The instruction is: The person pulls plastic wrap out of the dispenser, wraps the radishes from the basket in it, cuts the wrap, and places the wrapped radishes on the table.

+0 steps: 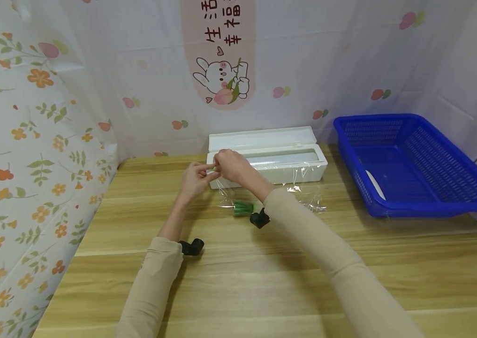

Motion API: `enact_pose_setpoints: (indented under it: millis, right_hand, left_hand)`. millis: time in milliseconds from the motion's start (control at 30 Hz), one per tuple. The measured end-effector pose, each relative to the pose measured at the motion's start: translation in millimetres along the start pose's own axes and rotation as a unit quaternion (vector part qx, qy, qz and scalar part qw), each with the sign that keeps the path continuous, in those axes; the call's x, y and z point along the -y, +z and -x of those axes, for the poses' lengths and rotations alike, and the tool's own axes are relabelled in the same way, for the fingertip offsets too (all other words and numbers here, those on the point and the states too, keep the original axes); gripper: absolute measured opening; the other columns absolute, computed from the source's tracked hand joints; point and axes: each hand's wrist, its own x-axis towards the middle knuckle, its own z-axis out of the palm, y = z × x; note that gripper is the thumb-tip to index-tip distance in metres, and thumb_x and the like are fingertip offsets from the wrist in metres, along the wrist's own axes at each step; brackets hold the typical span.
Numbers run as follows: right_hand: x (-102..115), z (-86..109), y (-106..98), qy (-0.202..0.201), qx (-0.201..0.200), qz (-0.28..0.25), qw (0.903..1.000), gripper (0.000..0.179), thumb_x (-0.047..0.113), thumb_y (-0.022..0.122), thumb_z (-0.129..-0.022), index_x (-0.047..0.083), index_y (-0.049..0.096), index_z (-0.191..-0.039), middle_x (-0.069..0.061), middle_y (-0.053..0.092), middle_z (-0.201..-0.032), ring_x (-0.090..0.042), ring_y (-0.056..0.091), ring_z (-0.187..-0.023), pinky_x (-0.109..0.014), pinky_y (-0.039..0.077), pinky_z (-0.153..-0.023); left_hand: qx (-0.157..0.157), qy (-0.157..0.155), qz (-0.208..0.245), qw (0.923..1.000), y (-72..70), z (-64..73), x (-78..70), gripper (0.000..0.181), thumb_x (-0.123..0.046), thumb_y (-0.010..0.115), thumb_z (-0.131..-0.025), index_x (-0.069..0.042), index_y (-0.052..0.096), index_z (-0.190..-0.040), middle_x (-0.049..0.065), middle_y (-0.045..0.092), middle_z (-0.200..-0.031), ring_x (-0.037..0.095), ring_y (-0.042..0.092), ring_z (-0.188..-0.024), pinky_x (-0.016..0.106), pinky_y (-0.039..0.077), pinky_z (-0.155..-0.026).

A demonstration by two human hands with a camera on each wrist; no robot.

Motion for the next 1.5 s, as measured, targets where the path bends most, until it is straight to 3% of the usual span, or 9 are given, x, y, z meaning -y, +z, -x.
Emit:
enact_pose_setpoints:
  millis: [333, 500, 833, 1500]
  right_hand:
    - [-6.5, 7.7, -4.3, 0.006, -0.001, 0.019, 0.9998, 0.009, 0.0, 0.072, -0.089, 0.001, 0.07, -0.098, -0.009, 0.067, -0.096, -0.022, 0.065, -0.089, -0.031, 0.055, -0.076]
    - [-17.2, 16.0, -9.5, 0.018, 0.004, 0.035, 0.9992, 0.007, 0.003, 0.071, -0.093, 0.0, 0.068, -0.098, -0.01, 0.066, -0.096, -0.023, 0.064, -0.089, -0.032, 0.055, -0.076]
    - [-64.4, 52.4, -23.2, 0.024, -0.013, 0.017, 0.9995, 0.009, 0.005, 0.071, -0.094, 0.003, 0.065, -0.088, -0.008, 0.064, -0.089, -0.024, 0.061, -0.084, -0.036, 0.053, -0.073]
    - [-149.2, 121.5, -57.5, 0.043, -0.025, 0.053, 0.9973, 0.012, 0.0, 0.069, -0.093, 0.003, 0.061, -0.086, -0.01, 0.061, -0.087, -0.028, 0.059, -0.078, -0.043, 0.051, -0.068]
  left_hand:
    - [-0.001, 0.007, -0.005, 1.0, 7.1, -2.3, -4.3, 0.037, -0.021, 0.079, -0.089, -0.003, 0.072, -0.122, 0.018, 0.057, -0.109, 0.027, 0.057, -0.091, 0.034, 0.048, -0.078]
    - [0.006, 0.007, 0.012, 0.9999, 4.7, -0.6, -5.9, 0.035, -0.02, 0.078, -0.091, -0.006, 0.072, -0.123, 0.018, 0.056, -0.11, 0.025, 0.053, -0.09, 0.033, 0.046, -0.078]
    - [0.022, -0.006, 0.016, 0.9996, 0.5, 4.7, -4.9, 0.037, -0.022, 0.076, -0.093, -0.009, 0.07, -0.126, 0.019, 0.055, -0.114, 0.024, 0.049, -0.092, 0.034, 0.044, -0.08]
    - [0.024, -0.012, 0.008, 0.9996, 0.5, 4.5, -5.6, 0.037, -0.022, 0.075, -0.093, -0.009, 0.069, -0.128, 0.019, 0.054, -0.114, 0.025, 0.05, -0.092, 0.034, 0.045, -0.08]
